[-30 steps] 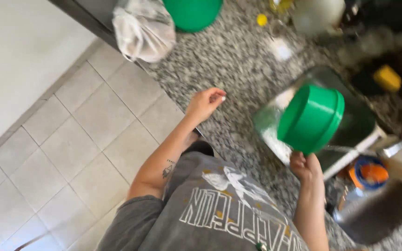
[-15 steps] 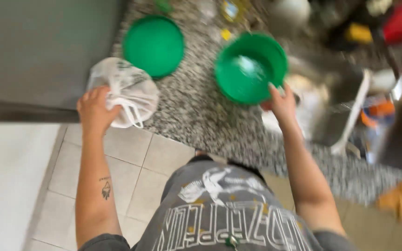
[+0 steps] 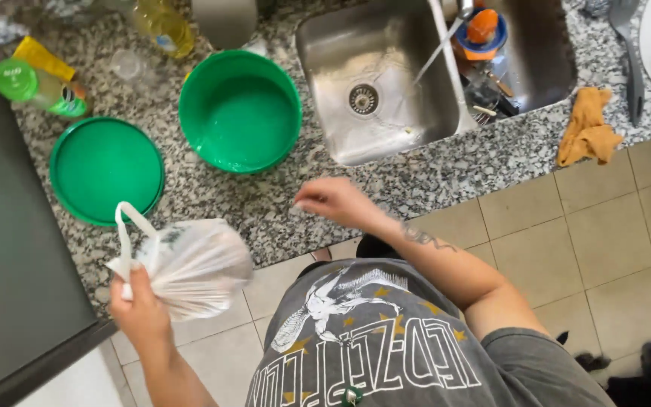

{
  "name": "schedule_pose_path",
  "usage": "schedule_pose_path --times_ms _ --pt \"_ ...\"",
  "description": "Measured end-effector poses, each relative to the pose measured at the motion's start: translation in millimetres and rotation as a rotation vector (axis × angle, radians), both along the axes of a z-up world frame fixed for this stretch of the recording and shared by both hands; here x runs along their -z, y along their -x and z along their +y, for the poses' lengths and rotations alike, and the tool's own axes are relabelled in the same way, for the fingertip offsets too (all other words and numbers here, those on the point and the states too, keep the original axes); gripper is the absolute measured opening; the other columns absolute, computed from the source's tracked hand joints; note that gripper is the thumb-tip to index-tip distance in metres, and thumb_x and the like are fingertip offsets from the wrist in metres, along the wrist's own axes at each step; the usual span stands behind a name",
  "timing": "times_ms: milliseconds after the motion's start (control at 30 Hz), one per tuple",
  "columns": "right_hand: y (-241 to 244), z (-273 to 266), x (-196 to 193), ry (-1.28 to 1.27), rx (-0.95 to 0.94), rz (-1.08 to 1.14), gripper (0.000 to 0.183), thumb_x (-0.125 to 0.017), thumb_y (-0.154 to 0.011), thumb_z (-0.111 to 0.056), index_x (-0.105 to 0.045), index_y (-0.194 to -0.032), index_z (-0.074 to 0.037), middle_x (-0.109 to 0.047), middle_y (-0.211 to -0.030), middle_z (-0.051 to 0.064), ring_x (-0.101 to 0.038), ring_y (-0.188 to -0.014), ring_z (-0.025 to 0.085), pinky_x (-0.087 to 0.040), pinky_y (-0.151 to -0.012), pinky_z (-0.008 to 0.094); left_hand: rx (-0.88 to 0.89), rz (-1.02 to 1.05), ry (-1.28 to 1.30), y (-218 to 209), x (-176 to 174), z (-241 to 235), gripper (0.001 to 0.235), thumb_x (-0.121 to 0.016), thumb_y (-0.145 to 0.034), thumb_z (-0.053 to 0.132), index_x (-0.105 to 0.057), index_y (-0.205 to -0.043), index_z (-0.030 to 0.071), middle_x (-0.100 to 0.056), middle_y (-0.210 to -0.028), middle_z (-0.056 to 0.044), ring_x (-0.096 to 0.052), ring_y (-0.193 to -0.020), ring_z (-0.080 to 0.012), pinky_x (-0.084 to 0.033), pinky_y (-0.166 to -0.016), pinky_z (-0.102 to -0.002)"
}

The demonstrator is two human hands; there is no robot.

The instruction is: The person opens a plastic bag and removes potatoes, placing them into a sink. They then use a knife to peel the skin off the potatoes over the sink, discarding the peels into the basin.

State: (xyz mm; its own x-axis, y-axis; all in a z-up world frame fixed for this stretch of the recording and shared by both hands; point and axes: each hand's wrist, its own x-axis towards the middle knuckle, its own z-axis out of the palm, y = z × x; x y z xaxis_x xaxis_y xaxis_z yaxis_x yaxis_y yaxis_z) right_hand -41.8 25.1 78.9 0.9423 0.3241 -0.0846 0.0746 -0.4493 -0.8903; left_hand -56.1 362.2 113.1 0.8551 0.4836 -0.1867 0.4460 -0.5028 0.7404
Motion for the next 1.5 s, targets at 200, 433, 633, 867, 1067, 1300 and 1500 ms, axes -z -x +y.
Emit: schedule_pose_path --times_ms 200,433,633,867,1067,1300,1500 --pt "13 -6 -31 -0.066 -0.377 -0.184 0.027 -0.066 -0.082 -0.033 -0.059 -0.100 -0.013 -0.062 -0.089 0.003 -0.060 -0.080 0.020 -0.046 -0.066 0.033 -0.048 0.126 0.625 32 32 -113 0.025 -0.062 -0.086 0.027 -0.059 -0.105 0.012 -0.061 -0.083 -0.002 -0.051 -0.069 -0.0102 -0.041 -0.065 -0.023" --pt "35 -99 37 0.108 -0.101 -0.397 0.017 -0.070 -0.078 -0.016 -0.058 -0.091 -0.014 -0.055 -0.077 0.002 -0.060 -0.075 0.026 -0.050 -0.064 0.037 0.186 0.079 0.768 49 64 -239 0.037 -0.061 -0.090 0.023 -0.050 -0.122 0.009 -0.061 -0.096 -0.004 -0.057 -0.078 -0.0086 -0.051 -0.072 -0.025" --pt "47 -150 40 0.194 0.046 -0.471 0.018 -0.065 -0.077 -0.005 -0.057 -0.087 -0.018 -0.054 -0.076 -0.002 -0.057 -0.071 0.024 -0.049 -0.065 0.034 0.519 0.120 0.813 37 -1 -248 0.030 -0.051 -0.092 0.020 -0.053 -0.119 0.007 -0.070 -0.089 -0.015 -0.065 -0.058 -0.0113 -0.049 -0.054 -0.018" --pt "67 -144 22 0.195 0.152 -0.519 0.019 -0.068 -0.072 -0.007 -0.061 -0.085 -0.020 -0.057 -0.082 0.000 -0.058 -0.076 0.026 -0.048 -0.067 0.038 0.900 -0.259 -0.187 22 54 -233 0.032 -0.061 -0.079 0.008 -0.065 -0.110 0.016 -0.063 -0.110 -0.001 -0.058 -0.101 -0.0257 -0.040 -0.087 -0.042" --pt "75 -141 33 0.286 0.273 -0.604 0.014 -0.072 -0.072 -0.015 -0.060 -0.075 -0.023 -0.060 -0.076 -0.006 -0.061 -0.074 0.020 -0.048 -0.065 0.033 1.060 -0.384 -0.269 7 97 -237 0.020 -0.074 -0.071 0.038 -0.065 -0.088 0.030 -0.064 -0.084 0.013 -0.057 -0.085 -0.0096 -0.031 -0.089 -0.034" --pt "81 -138 49 0.363 0.399 -0.498 0.014 -0.072 -0.075 -0.015 -0.062 -0.080 -0.023 -0.064 -0.082 -0.008 -0.062 -0.087 0.019 -0.048 -0.072 0.033 1.149 -0.189 -0.092 -3 44 -239 0.012 -0.059 -0.088 0.044 -0.064 -0.098 0.041 -0.065 -0.084 0.012 -0.058 -0.085 -0.0095 -0.026 -0.094 -0.043" --pt "85 -119 53 0.475 0.479 -0.583 0.020 -0.066 -0.075 -0.021 -0.059 -0.093 -0.027 -0.056 -0.105 -0.007 -0.055 -0.102 0.021 -0.043 -0.081 0.035 1.286 -0.256 -0.311 -3 73 -261 0.029 -0.073 -0.072 0.041 -0.063 -0.099 0.035 -0.058 -0.102 0.012 -0.053 -0.102 -0.0159 -0.032 -0.091 -0.051"
